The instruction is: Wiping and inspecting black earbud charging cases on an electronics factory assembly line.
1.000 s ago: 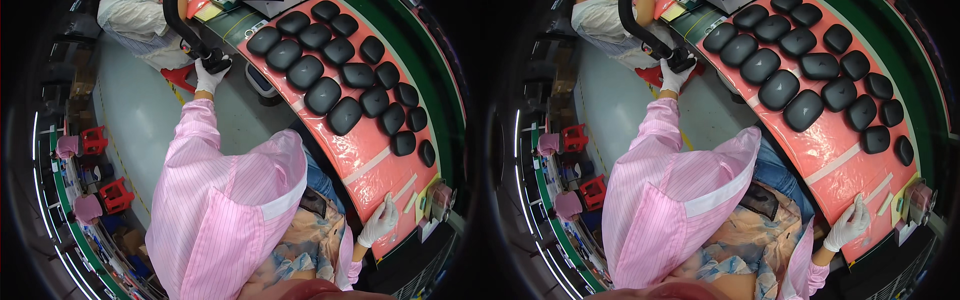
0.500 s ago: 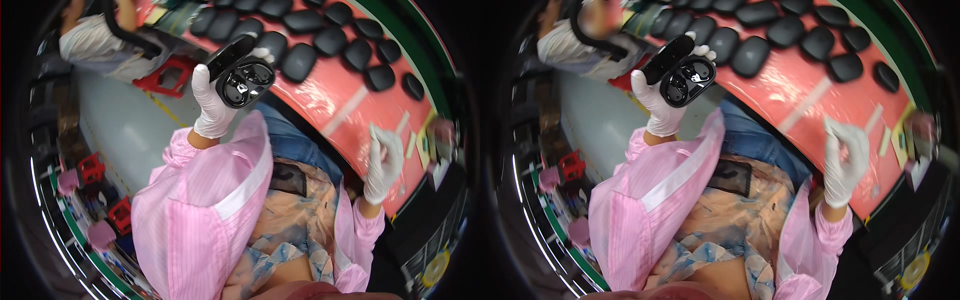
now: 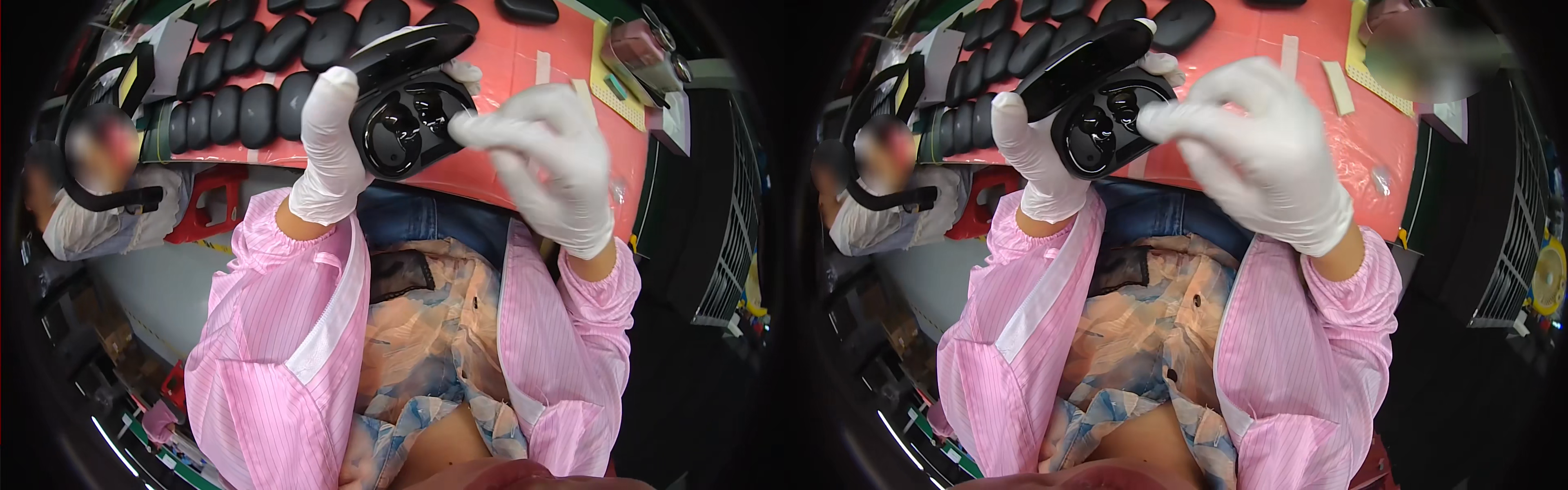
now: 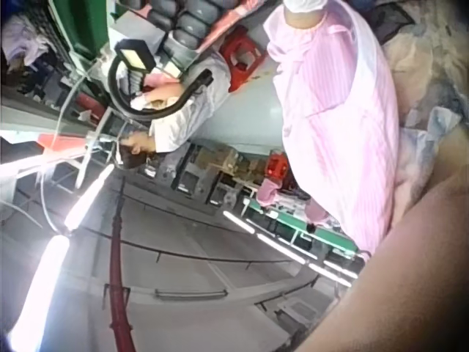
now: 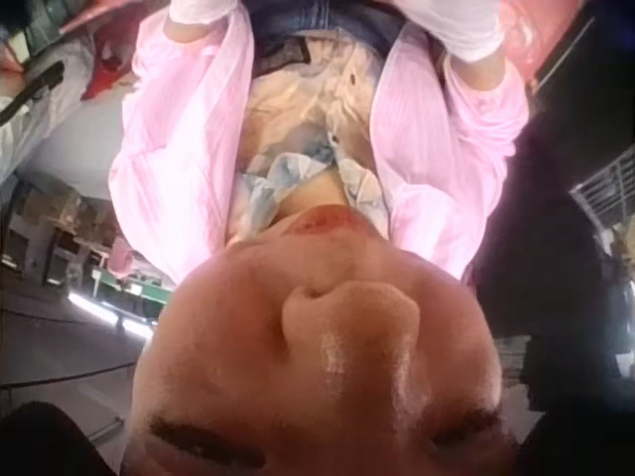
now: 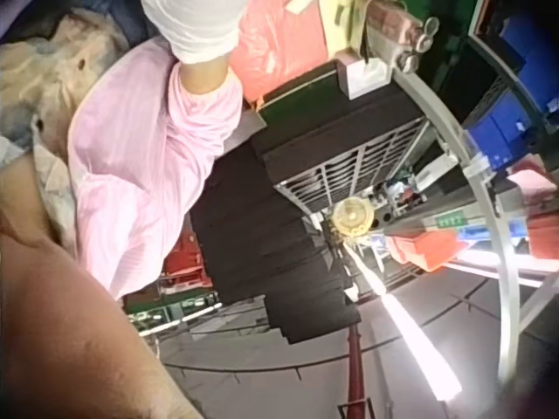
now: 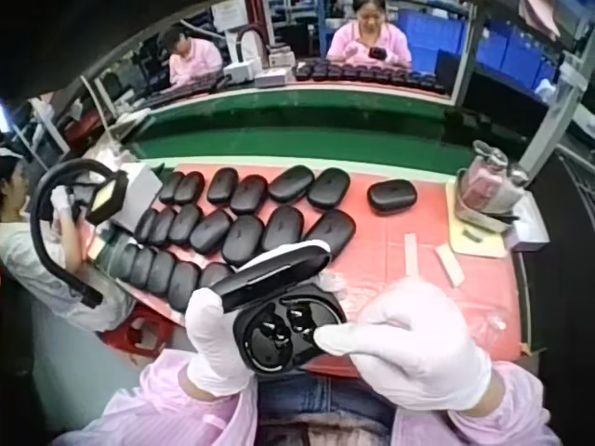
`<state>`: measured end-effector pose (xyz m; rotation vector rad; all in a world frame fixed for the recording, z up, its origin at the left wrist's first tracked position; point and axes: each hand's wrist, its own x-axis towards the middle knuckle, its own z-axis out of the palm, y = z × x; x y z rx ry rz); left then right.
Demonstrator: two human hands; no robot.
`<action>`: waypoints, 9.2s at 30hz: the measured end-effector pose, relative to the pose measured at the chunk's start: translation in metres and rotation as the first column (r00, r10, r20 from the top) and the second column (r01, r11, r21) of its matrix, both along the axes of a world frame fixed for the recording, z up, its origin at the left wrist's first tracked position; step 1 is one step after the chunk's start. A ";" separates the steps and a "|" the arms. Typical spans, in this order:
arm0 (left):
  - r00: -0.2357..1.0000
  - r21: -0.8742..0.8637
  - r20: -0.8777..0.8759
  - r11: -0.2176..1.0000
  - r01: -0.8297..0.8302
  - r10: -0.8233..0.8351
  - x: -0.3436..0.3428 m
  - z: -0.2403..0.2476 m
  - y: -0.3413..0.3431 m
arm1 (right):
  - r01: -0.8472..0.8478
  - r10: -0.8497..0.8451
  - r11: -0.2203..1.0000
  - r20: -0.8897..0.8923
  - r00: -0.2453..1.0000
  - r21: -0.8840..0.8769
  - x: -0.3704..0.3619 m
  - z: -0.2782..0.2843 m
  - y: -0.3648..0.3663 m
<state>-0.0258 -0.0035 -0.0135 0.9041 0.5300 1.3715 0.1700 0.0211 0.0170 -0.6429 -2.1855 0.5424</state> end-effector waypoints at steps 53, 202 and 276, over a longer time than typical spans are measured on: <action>0.979 -0.202 -0.194 0.979 0.023 -0.063 0.019 0.011 0.005 | 0.148 -0.240 0.883 0.158 0.958 0.446 0.014 -0.016 0.008; 0.664 0.133 -0.736 0.990 -0.054 0.135 0.030 -0.028 -0.014 | 0.249 -0.262 0.964 0.187 0.947 0.092 0.017 -0.038 -0.037; 0.472 0.116 -0.881 0.952 0.283 -0.033 0.074 0.018 0.093 | 0.560 -0.586 0.805 0.111 0.803 0.195 0.090 -0.026 -0.013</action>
